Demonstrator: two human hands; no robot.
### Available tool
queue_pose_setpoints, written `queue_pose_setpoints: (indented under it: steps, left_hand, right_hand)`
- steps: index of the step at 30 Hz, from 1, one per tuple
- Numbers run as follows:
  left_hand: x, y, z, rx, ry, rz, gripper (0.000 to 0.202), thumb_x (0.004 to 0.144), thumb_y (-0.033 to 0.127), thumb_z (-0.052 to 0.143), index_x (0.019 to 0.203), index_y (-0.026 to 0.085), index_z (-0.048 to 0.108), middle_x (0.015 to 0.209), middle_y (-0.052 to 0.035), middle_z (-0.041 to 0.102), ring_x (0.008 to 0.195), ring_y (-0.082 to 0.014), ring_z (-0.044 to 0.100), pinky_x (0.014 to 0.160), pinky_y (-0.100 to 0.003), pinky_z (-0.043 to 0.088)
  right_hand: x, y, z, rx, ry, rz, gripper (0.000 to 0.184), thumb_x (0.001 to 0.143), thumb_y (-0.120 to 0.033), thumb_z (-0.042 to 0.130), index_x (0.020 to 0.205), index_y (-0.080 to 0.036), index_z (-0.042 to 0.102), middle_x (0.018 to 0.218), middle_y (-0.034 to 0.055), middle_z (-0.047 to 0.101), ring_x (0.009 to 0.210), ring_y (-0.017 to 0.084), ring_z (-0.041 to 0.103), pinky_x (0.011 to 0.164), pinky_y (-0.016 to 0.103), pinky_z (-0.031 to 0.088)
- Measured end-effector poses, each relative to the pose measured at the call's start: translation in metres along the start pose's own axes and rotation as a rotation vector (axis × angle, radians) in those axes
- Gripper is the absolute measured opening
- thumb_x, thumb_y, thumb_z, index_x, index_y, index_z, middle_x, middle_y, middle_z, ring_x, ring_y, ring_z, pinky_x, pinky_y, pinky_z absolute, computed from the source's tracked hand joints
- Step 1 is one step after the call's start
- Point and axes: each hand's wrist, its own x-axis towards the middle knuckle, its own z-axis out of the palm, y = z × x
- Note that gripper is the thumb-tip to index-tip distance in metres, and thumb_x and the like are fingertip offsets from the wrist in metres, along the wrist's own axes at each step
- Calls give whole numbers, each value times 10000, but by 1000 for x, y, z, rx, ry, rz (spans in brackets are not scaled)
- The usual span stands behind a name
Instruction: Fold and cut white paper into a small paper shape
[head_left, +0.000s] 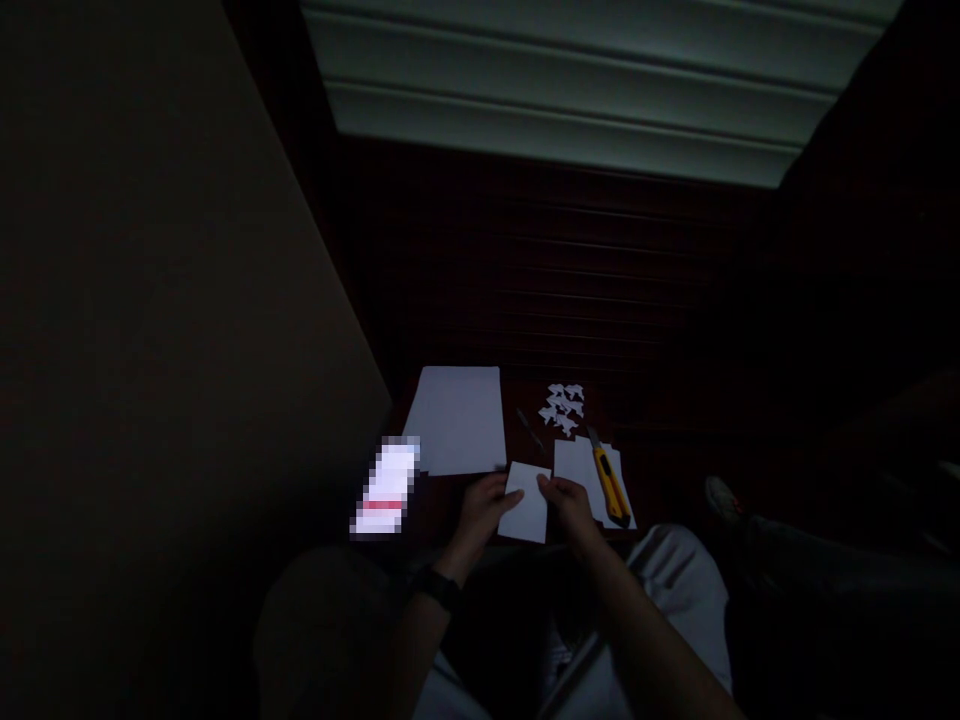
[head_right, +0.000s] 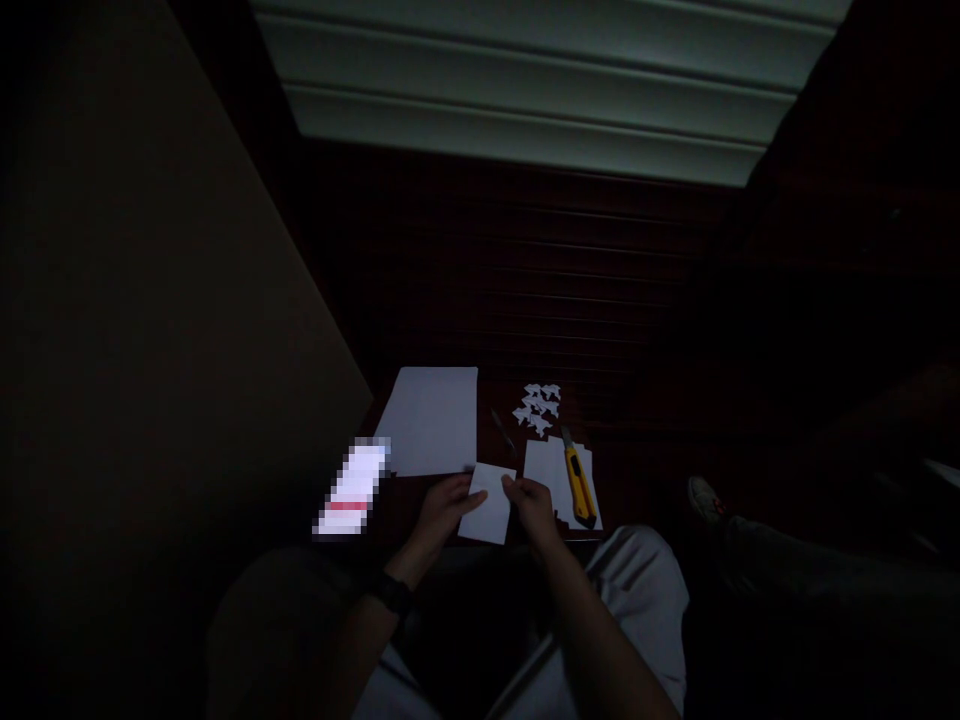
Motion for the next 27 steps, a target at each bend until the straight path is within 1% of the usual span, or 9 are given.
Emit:
queue_pose_setpoints:
  steps: [3, 5, 8, 11, 14, 18, 21, 24, 27]
  left_hand:
    - [1, -4, -1, 15, -65, 6, 338, 623, 328, 710, 876, 111, 654, 866, -113, 690, 743, -220, 647, 658, -301, 498]
    - [3, -7, -1, 31, -40, -7, 327, 643, 353, 689, 848, 99, 663, 821, -110, 694, 695, -216, 645, 614, -295, 496]
    - [8, -12, -1, 70, 127, 10, 345, 629, 388, 686, 790, 83, 672, 722, -97, 692, 610, -203, 629, 534, -274, 478]
    - [10, -12, -2, 90, 247, 71, 349, 599, 395, 702, 769, 91, 677, 729, -88, 692, 628, -203, 623, 529, -261, 469]
    - [9, -7, -2, 39, 221, 81, 353, 618, 408, 687, 775, 92, 673, 763, -94, 690, 667, -199, 626, 561, -260, 475]
    - [4, 3, -3, -117, 194, 9, 404, 643, 450, 659, 846, 101, 656, 819, -104, 683, 689, -192, 639, 589, -273, 487]
    - [2, 7, -4, -203, 146, -32, 426, 651, 455, 654, 907, 115, 637, 901, -124, 673, 748, -210, 647, 641, -314, 504]
    - [2, 6, -6, -222, 120, -42, 431, 681, 452, 631, 941, 109, 614, 936, -145, 663, 776, -227, 647, 664, -349, 512]
    - [2, 4, -9, -231, 122, -37, 428, 692, 445, 624, 949, 103, 600, 975, -161, 648, 808, -236, 644, 694, -367, 513]
  right_hand:
    - [-1, -3, 1, -30, -49, 26, 360, 652, -505, 631, 599, -151, 587, 568, 2, 591, 530, 138, 516, 522, 247, 384]
    - [-3, -7, 3, -63, -75, 30, 374, 632, -517, 640, 602, -147, 593, 570, 5, 594, 532, 138, 517, 520, 245, 383]
    - [-7, -11, 6, -53, -145, 26, 379, 593, -483, 686, 761, -150, 620, 603, 6, 609, 545, 139, 529, 523, 239, 389]
    - [-9, -12, 6, -63, -198, 23, 419, 578, -429, 716, 872, -149, 612, 589, -5, 595, 502, 116, 502, 481, 220, 365]
    - [-8, -8, 4, -93, -187, 23, 389, 585, -409, 713, 847, -138, 619, 537, -21, 564, 446, 92, 451, 443, 208, 335]
    - [-8, -3, 1, -56, -174, 19, 356, 620, -406, 689, 850, -142, 624, 514, -35, 539, 433, 81, 423, 443, 207, 335]
    - [-7, 0, -2, -37, -134, -12, 353, 624, -411, 684, 854, -150, 625, 561, -20, 565, 483, 98, 463, 480, 220, 370]
    - [-7, 1, -7, -19, -97, -29, 403, 608, -415, 693, 914, -164, 613, 639, 3, 604, 578, 144, 535, 547, 259, 426]
    - [-9, 0, -10, 26, -118, -22, 446, 612, -401, 691, 987, -181, 587, 684, 5, 619, 621, 163, 565, 571, 280, 449]
